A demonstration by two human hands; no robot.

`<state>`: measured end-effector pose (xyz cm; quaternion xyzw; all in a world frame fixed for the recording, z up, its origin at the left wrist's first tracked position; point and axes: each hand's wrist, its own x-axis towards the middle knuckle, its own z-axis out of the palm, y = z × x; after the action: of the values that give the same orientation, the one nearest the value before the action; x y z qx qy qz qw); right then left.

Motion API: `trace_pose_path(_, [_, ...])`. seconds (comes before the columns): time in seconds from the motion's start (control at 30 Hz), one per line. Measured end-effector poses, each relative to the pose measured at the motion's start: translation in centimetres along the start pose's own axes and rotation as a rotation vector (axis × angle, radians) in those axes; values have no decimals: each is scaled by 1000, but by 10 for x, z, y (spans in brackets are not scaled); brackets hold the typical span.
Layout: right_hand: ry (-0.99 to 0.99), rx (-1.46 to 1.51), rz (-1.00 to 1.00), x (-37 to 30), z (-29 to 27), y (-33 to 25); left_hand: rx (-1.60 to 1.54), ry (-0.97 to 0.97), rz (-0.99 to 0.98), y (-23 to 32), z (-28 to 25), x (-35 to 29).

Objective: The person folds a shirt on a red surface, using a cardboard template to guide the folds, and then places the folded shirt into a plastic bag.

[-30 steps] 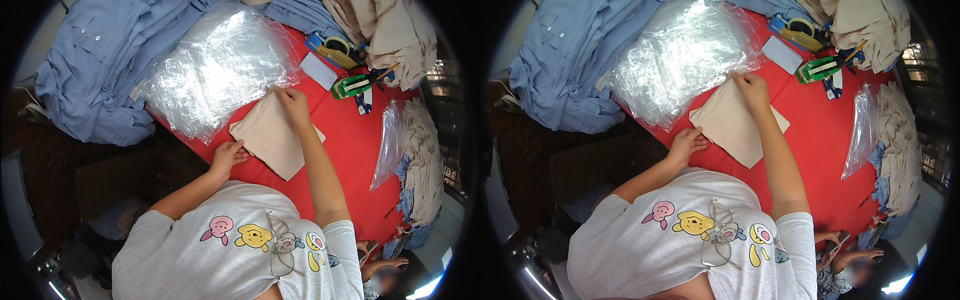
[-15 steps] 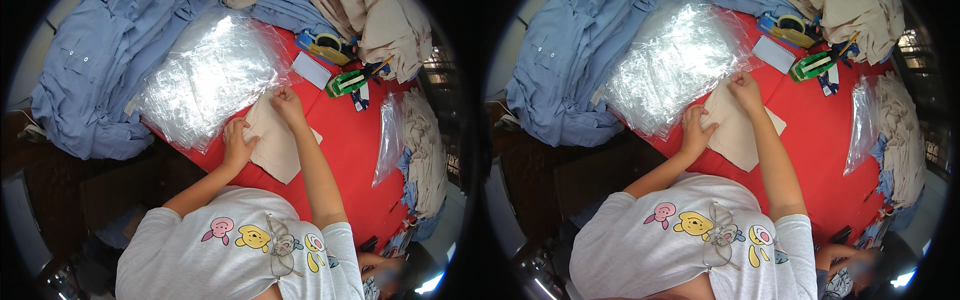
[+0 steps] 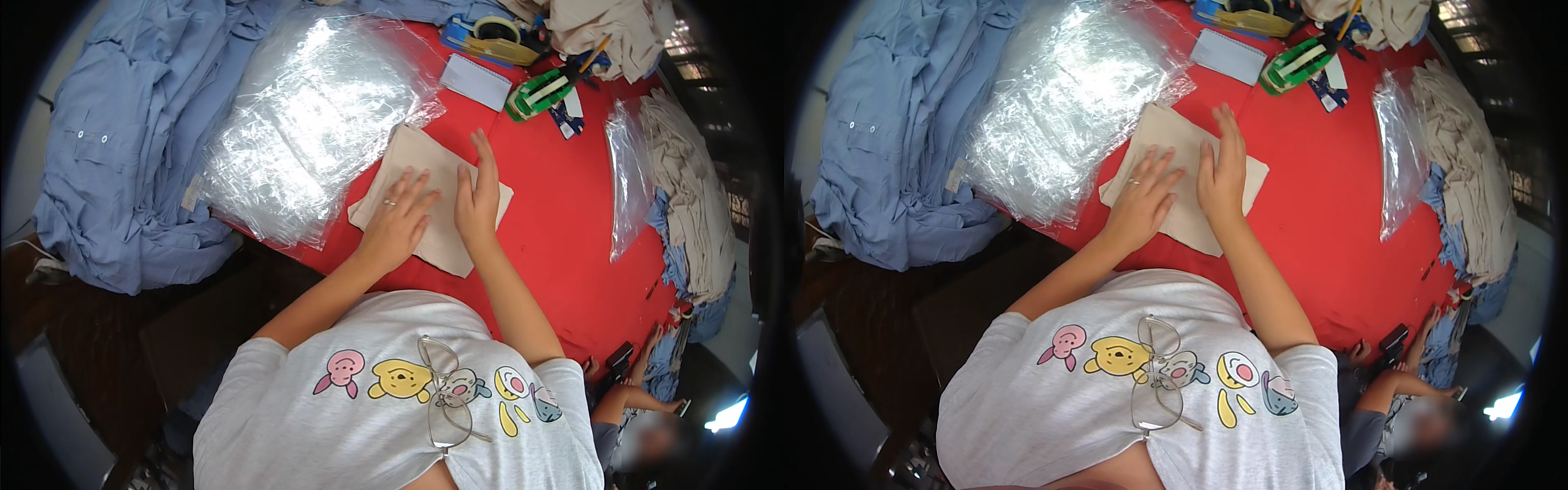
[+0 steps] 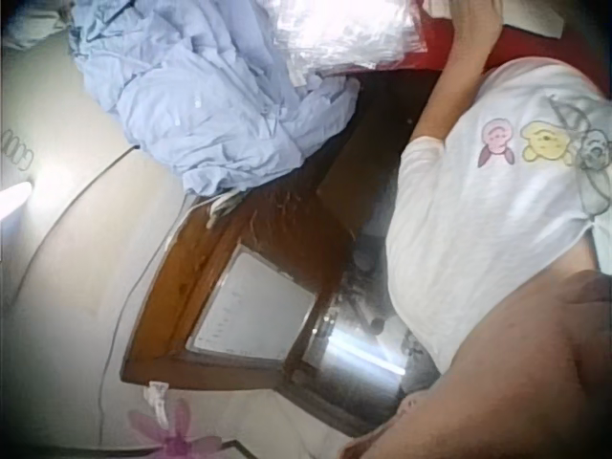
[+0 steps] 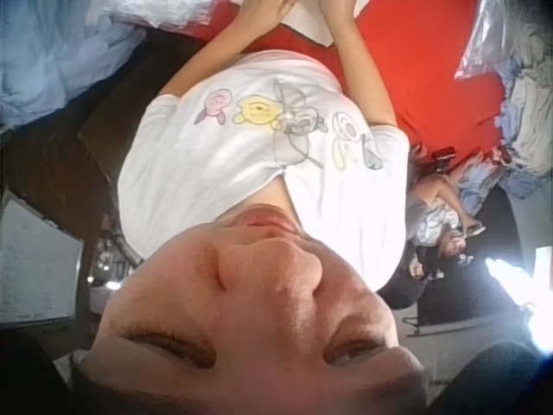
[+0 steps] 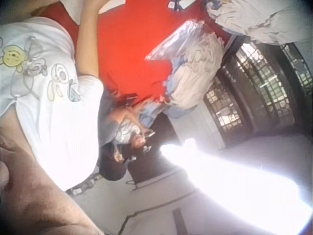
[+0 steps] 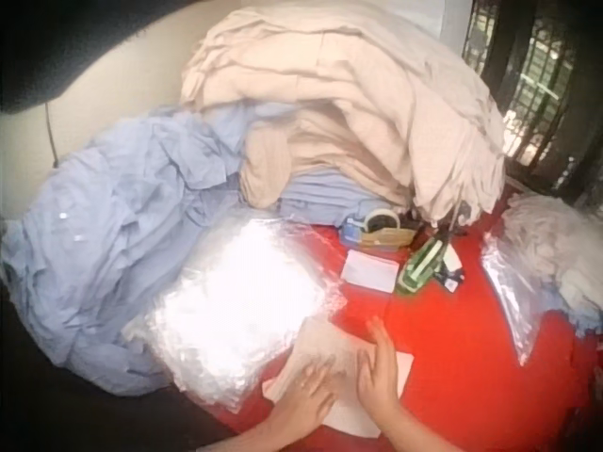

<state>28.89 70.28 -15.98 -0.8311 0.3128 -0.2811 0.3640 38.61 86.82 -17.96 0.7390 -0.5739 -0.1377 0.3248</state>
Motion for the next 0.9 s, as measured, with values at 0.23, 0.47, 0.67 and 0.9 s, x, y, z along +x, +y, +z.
trace_pose_path(0.23, [-379,-570,-99,-94,3,17,260,-115,48,-37,19,17])
trace_pose_path(0.47, [-274,-370,-79,-93,-7,23,306,-76,59,-35,20,20])
trace_pose_path(0.67, [339,170,584,-110,-25,23,319,-63,73,-36,22,18])
trace_pose_path(0.9, [296,414,932,-91,-50,28,284,-31,81,-35,23,16])
